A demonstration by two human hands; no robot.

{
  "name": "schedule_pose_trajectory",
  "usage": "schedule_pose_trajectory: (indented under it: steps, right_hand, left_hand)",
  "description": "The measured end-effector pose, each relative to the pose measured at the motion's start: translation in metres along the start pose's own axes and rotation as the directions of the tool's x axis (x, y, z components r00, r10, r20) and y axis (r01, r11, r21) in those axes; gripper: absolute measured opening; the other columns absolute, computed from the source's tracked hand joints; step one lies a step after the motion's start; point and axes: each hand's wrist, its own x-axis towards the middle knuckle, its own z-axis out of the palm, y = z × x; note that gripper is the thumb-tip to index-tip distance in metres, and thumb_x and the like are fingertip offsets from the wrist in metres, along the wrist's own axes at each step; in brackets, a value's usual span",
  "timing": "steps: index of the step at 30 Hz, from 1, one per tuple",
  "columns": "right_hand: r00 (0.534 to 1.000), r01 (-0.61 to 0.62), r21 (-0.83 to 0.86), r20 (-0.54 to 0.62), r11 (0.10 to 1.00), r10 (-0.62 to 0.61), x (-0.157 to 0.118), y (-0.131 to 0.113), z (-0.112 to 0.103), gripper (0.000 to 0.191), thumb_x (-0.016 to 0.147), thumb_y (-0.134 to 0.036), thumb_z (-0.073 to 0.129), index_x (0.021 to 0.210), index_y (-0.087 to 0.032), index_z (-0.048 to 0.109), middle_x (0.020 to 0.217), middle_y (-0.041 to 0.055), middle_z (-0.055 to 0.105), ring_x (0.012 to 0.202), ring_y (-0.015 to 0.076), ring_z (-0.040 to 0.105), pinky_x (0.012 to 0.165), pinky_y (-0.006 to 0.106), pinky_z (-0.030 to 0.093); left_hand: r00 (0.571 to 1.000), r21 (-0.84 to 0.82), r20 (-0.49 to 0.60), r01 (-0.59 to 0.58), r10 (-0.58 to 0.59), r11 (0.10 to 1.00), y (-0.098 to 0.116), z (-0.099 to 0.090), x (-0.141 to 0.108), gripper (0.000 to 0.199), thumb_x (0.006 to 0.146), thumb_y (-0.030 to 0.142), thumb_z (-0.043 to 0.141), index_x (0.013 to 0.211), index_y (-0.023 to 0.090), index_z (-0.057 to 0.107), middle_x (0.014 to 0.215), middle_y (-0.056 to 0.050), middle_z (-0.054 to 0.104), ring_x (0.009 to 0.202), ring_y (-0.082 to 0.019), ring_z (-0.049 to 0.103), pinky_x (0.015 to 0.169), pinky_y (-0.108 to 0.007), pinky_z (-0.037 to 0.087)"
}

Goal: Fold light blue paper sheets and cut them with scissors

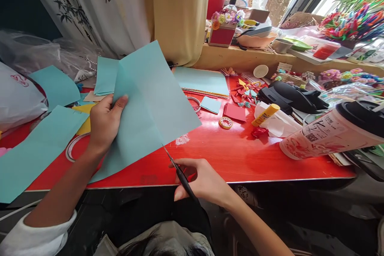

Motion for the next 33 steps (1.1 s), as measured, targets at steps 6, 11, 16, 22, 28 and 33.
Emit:
schedule_pose_trajectory:
  steps: [6, 11, 16, 22, 28, 33]
  right_hand:
    - [0.994, 0.099, 0.184, -0.072, 0.978, -0.087, 0.009, 0.002, 0.009, 0.057, 0.046, -0.036, 0.084, 0.096, -0.014, 0.066, 0.066, -0.0028, 0.055, 0.051, 0.0086, 0.049, 0.045, 0.021, 0.037]
    - [0.994, 0.1, 0.198, -0.063, 0.975, -0.089, 0.014, 0.005, 0.012, 0.053, 0.046, -0.03, 0.084, 0.093, -0.015, 0.066, 0.062, -0.0039, 0.055, 0.049, 0.0073, 0.047, 0.042, 0.02, 0.035]
    - [0.993, 0.106, 0.215, -0.066, 0.971, -0.094, 0.015, 0.006, 0.014, 0.047, 0.049, -0.028, 0.08, 0.091, -0.015, 0.064, 0.059, -0.005, 0.053, 0.045, 0.0066, 0.045, 0.037, 0.018, 0.031]
    - [0.989, 0.134, 0.228, -0.083, 0.964, -0.118, 0.015, 0.008, 0.014, 0.051, 0.047, -0.035, 0.083, 0.09, -0.014, 0.064, 0.056, -0.0053, 0.053, 0.044, 0.0061, 0.042, 0.041, 0.02, 0.032]
    - [0.988, 0.143, 0.214, -0.092, 0.966, -0.126, 0.015, 0.009, 0.014, 0.063, 0.041, -0.053, 0.084, 0.088, -0.015, 0.066, 0.054, -0.0048, 0.052, 0.044, 0.007, 0.041, 0.046, 0.023, 0.035]
    - [0.987, 0.151, 0.205, -0.085, 0.967, -0.136, 0.014, 0.01, 0.014, 0.063, 0.041, -0.055, 0.083, 0.087, -0.015, 0.067, 0.054, -0.0051, 0.051, 0.043, 0.0071, 0.041, 0.046, 0.024, 0.036]
  left_hand:
    - [1.0, 0.011, 0.002, -0.001, 0.001, 1.0, 0.0, -0.001, -0.001, 0.039, 0.086, 0.047, 0.05, 0.061, 0.021, 0.036, 0.057, 0.004, 0.028, 0.054, -0.012, 0.025, 0.05, -0.027, 0.024]
    - [1.0, 0.031, 0.005, 0.001, -0.002, 1.0, -0.001, -0.001, -0.002, 0.039, 0.086, 0.049, 0.049, 0.062, 0.021, 0.038, 0.059, 0.004, 0.028, 0.055, -0.012, 0.025, 0.05, -0.027, 0.024]
    - [1.0, 0.049, 0.011, -0.002, 0.001, 0.999, 0.0, 0.0, -0.002, 0.04, 0.086, 0.047, 0.05, 0.061, 0.021, 0.035, 0.059, 0.004, 0.027, 0.055, -0.011, 0.024, 0.049, -0.026, 0.023]
    - [1.0, 0.035, 0.016, -0.024, 0.023, 0.999, 0.0, 0.0, -0.002, 0.04, 0.087, 0.046, 0.049, 0.06, 0.021, 0.032, 0.059, 0.004, 0.024, 0.054, -0.012, 0.023, 0.05, -0.027, 0.022]
    - [1.0, 0.063, 0.025, -0.014, 0.013, 0.998, -0.001, 0.001, -0.002, 0.042, 0.086, 0.049, 0.048, 0.06, 0.021, 0.03, 0.059, 0.004, 0.021, 0.054, -0.012, 0.021, 0.051, -0.028, 0.021]
    - [1.0, 0.058, 0.019, -0.019, 0.017, 0.998, -0.001, 0.001, -0.001, 0.041, 0.086, 0.049, 0.048, 0.06, 0.021, 0.032, 0.059, 0.004, 0.022, 0.054, -0.012, 0.022, 0.051, -0.028, 0.021]
